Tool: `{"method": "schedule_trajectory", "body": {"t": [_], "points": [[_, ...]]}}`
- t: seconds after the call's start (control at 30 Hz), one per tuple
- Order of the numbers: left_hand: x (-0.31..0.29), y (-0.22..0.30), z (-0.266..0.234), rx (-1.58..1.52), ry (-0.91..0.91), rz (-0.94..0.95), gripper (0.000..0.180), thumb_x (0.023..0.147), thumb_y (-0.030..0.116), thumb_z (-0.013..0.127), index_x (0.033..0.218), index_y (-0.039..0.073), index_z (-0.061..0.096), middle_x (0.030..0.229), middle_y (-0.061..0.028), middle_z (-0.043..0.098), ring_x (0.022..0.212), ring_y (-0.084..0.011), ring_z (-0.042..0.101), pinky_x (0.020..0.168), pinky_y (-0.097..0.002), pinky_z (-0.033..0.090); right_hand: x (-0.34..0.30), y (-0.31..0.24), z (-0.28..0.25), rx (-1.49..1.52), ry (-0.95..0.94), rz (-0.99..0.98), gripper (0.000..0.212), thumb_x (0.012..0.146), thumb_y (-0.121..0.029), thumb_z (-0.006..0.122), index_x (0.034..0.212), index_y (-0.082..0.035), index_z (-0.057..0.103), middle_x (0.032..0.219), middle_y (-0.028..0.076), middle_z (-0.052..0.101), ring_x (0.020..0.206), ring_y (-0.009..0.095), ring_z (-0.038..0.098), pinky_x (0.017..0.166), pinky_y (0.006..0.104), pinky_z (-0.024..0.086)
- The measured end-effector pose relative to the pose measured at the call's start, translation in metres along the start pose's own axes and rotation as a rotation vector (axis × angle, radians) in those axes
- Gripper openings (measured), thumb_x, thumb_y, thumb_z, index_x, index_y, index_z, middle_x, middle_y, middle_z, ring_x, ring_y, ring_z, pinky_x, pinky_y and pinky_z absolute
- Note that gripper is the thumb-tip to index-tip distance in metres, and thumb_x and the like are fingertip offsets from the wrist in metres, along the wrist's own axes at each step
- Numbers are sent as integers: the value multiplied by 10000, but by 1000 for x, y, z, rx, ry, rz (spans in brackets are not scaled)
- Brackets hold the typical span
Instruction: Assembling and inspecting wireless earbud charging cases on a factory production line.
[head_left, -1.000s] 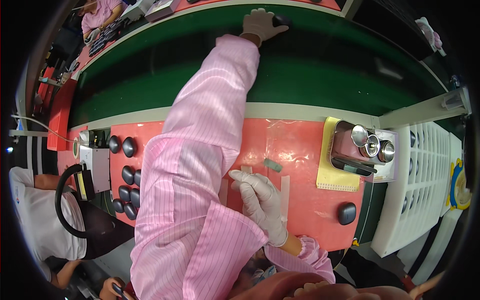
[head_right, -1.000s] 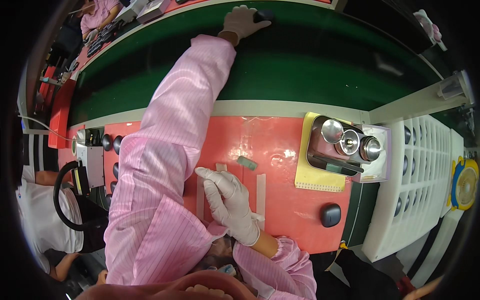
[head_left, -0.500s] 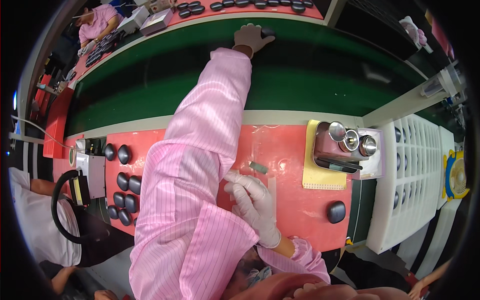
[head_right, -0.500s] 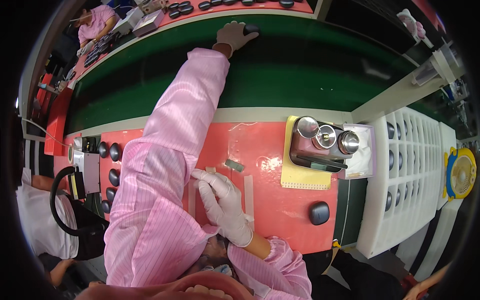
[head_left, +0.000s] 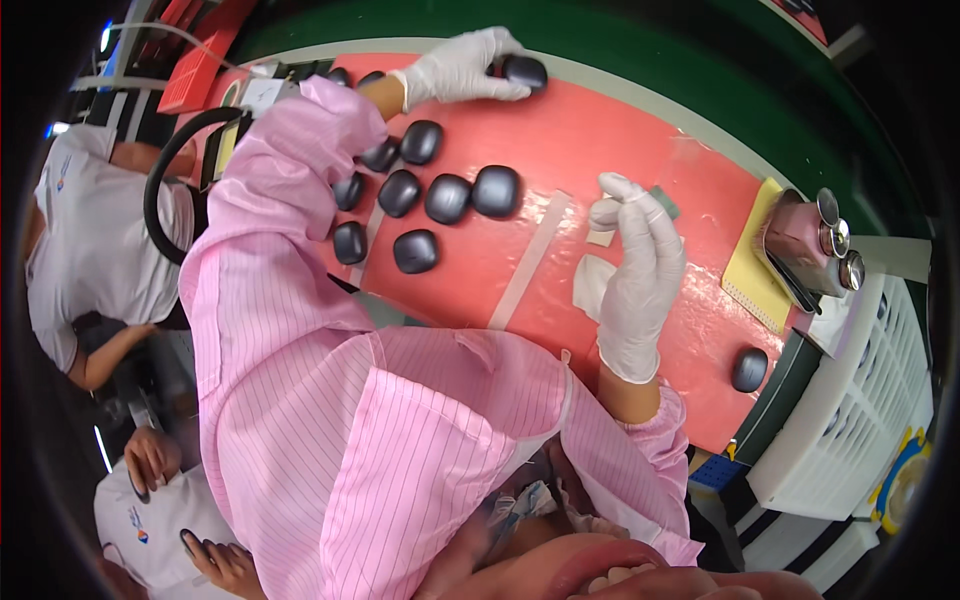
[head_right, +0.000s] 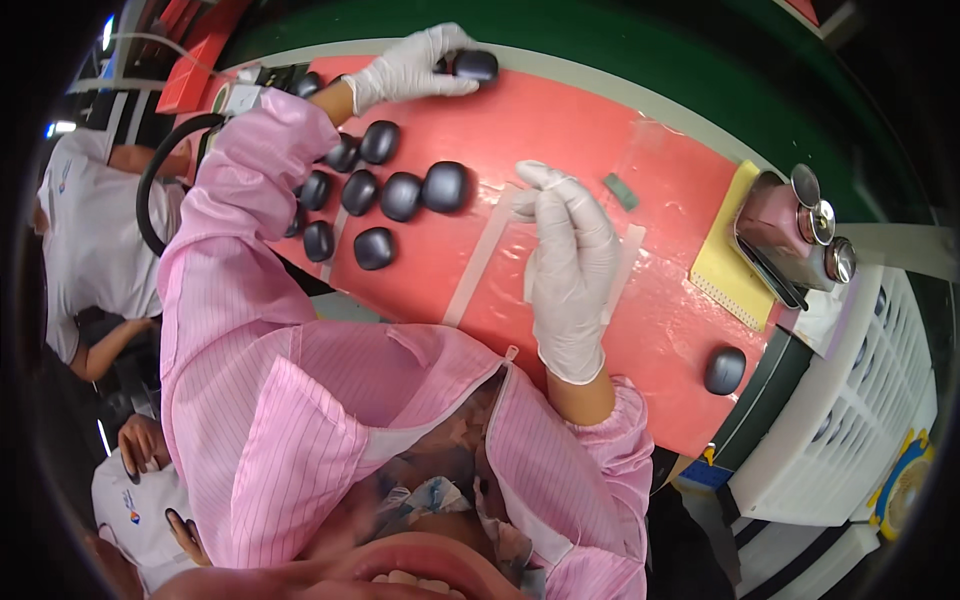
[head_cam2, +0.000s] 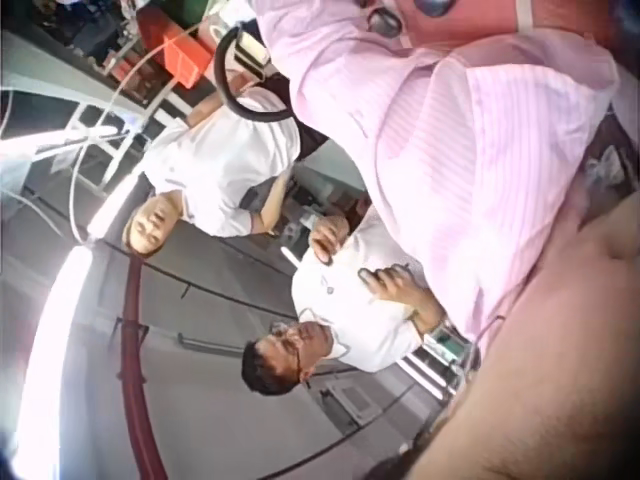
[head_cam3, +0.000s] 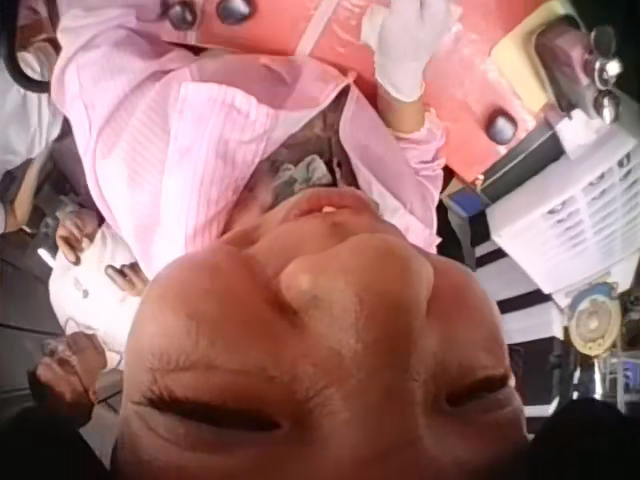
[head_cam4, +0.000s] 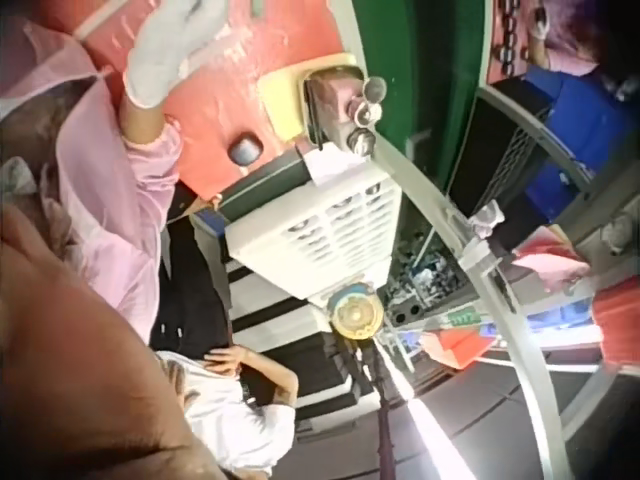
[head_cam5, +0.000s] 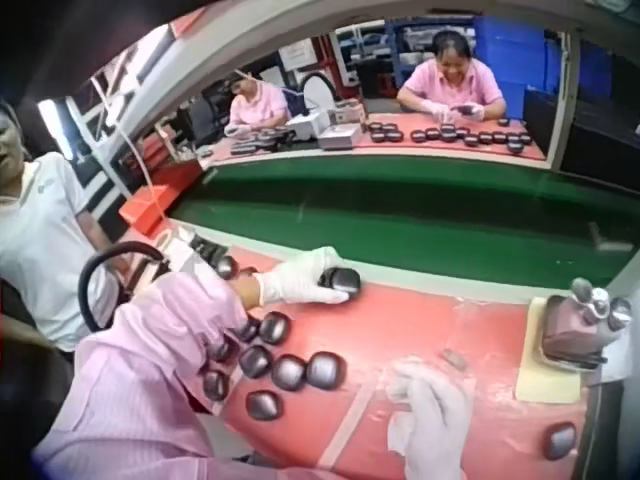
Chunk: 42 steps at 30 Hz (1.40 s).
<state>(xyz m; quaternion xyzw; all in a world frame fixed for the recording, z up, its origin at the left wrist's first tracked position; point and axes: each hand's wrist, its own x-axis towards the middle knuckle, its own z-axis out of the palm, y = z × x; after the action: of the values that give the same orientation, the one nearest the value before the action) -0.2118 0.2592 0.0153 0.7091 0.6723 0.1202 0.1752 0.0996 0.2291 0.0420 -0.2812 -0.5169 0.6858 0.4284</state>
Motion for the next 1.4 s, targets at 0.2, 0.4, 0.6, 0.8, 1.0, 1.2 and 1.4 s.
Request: {"method": "schedule_trajectory", "body": {"t": [0.2, 0.4, 0.6, 0.8, 1.0, 1.2, 1.4], "points": [[-78, -3, -3, 242, 114, 11, 685, 752, 441, 674, 1308, 82, 496, 1211, -212, 548, 1118, -369, 521, 952, -423, 427, -18, -3, 32, -208, -65, 93, 270, 948, -105, 442, 1084, 24, 636, 852, 51, 586, 788, 130, 545, 721, 242, 441], [-58, 26, 21, 318, 142, -45, 608, 650, 422, 759, 1152, 109, 620, 1109, -141, 636, 1025, -335, 604, 852, -426, 494, -45, 5, 36, -460, -79, -26, 324, 957, -178, 457, 1174, 15, 599, 975, 103, 592, 930, 183, 539, 841, 311, 425], [-93, 59, 19, 340, 330, -287, 593, 629, 491, 742, 1067, 97, 674, 1016, -116, 679, 976, -302, 627, 847, -408, 484, -61, 13, 72, -518, -298, -224, 315, 954, -124, 461, 1191, 40, 590, 912, 98, 585, 818, 184, 552, 762, 290, 439], [-470, 292, -8, 939, -73, -546, 487, 728, 341, 704, 1124, 67, 626, 966, -28, 653, 816, -171, 584, 708, -274, 467, -136, -83, 199, -443, -1383, -762, 609, 757, 62, 543, 1351, -58, 481, 682, 75, 518, 595, 218, 486, 620, 322, 420], [-547, 333, -18, 1283, -219, -588, 423, 786, 234, 685, 1153, 45, 593, 940, 23, 630, 732, -90, 559, 628, -191, 455, -201, -71, 285, -531, -1639, -1009, 540, 794, -49, 592, 1324, -82, 492, 676, 137, 563, 605, 305, 555, 575, 392, 436], [-532, 306, 10, 1242, -40, -525, 405, 782, 187, 697, 1137, 32, 577, 953, 14, 608, 768, -80, 562, 637, -186, 448, -171, -62, 239, -569, -1481, -1038, 431, 809, -36, 608, 1236, -67, 566, 696, 98, 584, 640, 270, 566, 590, 349, 450], [-240, 173, 139, -86, 1166, -60, 518, 630, 323, 764, 1037, 61, 580, 1049, -128, 575, 1007, -301, 534, 863, -406, 418, -102, -23, 152, -724, -1159, -711, 303, 882, 21, 540, 1182, 26, 584, 1050, 131, 655, 812, 184, 621, 750, 279, 487]]}}
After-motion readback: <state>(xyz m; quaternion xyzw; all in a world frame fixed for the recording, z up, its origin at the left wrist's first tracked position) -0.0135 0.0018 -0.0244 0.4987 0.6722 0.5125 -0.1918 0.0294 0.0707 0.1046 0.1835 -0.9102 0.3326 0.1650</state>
